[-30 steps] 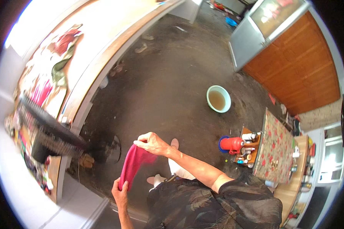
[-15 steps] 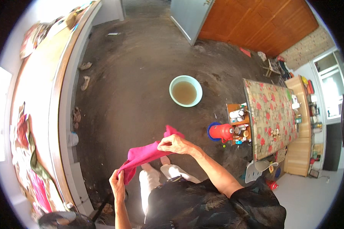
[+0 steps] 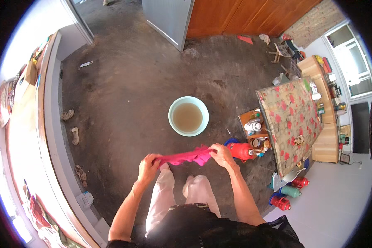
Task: The person wipes a white wall and a wooden bed frame with a pink cloth. They then wash the cloth in a basin of water, wring it out, and continue wiping the bed frame and wall.
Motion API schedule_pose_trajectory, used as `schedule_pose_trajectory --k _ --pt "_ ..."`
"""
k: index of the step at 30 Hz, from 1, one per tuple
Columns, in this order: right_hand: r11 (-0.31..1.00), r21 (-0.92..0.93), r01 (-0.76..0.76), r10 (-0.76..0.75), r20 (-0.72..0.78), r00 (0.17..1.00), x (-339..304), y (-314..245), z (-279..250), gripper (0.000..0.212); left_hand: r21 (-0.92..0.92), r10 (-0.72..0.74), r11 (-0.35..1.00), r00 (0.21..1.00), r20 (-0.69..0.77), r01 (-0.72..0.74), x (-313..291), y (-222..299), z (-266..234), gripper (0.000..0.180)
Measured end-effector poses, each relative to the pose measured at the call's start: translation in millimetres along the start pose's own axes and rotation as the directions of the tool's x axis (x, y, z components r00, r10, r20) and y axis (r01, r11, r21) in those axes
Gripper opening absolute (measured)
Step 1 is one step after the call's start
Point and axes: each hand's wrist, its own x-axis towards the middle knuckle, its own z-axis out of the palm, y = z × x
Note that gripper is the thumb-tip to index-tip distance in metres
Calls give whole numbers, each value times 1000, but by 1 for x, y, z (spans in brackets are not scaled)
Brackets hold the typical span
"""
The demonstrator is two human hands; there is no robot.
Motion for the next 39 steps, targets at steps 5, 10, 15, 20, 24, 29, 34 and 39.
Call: schedule_pose_trajectory --k 5,10,15,20,24,29,34,39 --pt "998 0 -66 65 -187 980 85 59 13 14 125 85 988 994 66 -93 135 -7 37 20" --pt "995 -11 -99 94 -229 969 180 118 33 15 240 112 962 989 97 -132 220 -37 89 24" --pt "984 -30 -173 166 -160 973 264 174 62 19 246 55 964 982 182 -99 289 -76 142 32" --pt "975 -62 -213 200 -167 966 312 237 133 19 392 103 892 946 309 -226 335 -151 211 40" --pt "930 -136 -341 349 40 936 323 280 201 21 455 -120 877 843 524 -158 357 -243 251 46" --pt "830 3 -558 554 120 824 328 319 292 32 401 -218 916 830 513 -7 358 -337 277 44" --pt "843 12 -537 521 -265 811 370 347 332 76 384 -164 922 854 494 -45 394 -342 297 60" --pt "868 -172 -466 423 -233 876 430 338 340 96 598 -56 740 858 511 -308 447 -358 343 78"
